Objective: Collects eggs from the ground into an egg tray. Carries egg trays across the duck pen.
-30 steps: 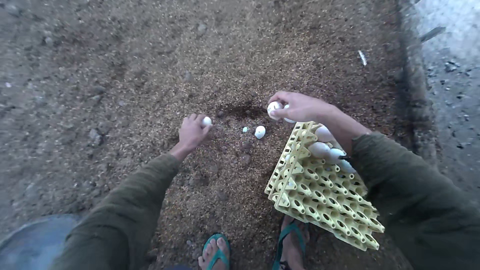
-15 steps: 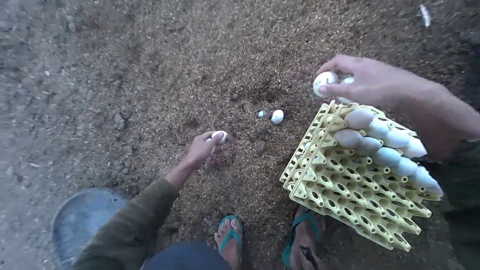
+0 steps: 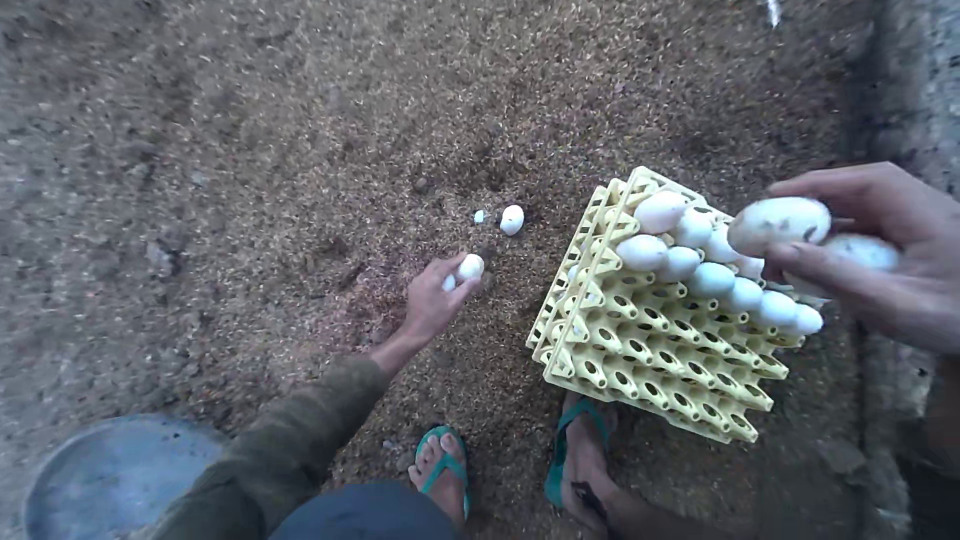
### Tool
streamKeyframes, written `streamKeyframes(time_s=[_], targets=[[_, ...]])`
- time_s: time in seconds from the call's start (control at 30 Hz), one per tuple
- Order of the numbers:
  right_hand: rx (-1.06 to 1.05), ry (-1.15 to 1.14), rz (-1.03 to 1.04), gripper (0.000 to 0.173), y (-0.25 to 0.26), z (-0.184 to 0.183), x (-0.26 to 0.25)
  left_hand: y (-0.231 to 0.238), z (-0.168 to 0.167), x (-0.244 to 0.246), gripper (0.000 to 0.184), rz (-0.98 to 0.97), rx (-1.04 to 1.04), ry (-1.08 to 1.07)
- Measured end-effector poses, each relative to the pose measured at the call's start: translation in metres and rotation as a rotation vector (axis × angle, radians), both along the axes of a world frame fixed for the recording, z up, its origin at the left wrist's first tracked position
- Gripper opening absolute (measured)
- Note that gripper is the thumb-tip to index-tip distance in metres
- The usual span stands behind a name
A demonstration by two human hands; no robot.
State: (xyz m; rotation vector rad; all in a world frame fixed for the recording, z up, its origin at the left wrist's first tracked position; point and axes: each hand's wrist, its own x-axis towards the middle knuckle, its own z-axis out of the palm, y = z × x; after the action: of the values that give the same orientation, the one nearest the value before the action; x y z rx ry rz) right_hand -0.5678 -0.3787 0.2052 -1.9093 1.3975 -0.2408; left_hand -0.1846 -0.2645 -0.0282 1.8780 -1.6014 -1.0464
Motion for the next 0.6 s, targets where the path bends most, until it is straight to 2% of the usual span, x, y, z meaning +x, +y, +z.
streamKeyframes(time_s=[0.07, 0.17, 0.3, 0.43, 0.5, 0.6], targets=[[-0.019, -0.055, -0.032, 0.055, 0.008, -0.011, -0.025, 0.006, -0.01, -0.007, 0.046, -0.094, -0.116, -0.047], [-0.016, -0.042, -0.107, 0.059, 0.02, -0.005, -0.035, 0.019, -0.023, -0.008, 0.04, -0.254, -0.208, -0.149], [-0.039, -0.033, -0.181, 0.061, 0.03, -0.006, -0.046, 0.033, -0.033, 0.0, 0.033, -0.369, -0.353, -0.278], [-0.025, -0.089, -0.187, 0.061, 0.037, -0.008, -0.053, 0.045, -0.026, 0.017, 0.031, -0.447, -0.321, -0.293], [-0.006, -0.09, -0.196, 0.061, 0.038, -0.006, -0.056, 0.047, -0.014, 0.022, 0.034, -0.339, -0.189, -0.219], [0.013, -0.1, -0.23, 0.063, 0.039, -0.01, -0.064, 0.028, 0.015, 0.015, 0.044, 0.068, 0.195, 0.07]])
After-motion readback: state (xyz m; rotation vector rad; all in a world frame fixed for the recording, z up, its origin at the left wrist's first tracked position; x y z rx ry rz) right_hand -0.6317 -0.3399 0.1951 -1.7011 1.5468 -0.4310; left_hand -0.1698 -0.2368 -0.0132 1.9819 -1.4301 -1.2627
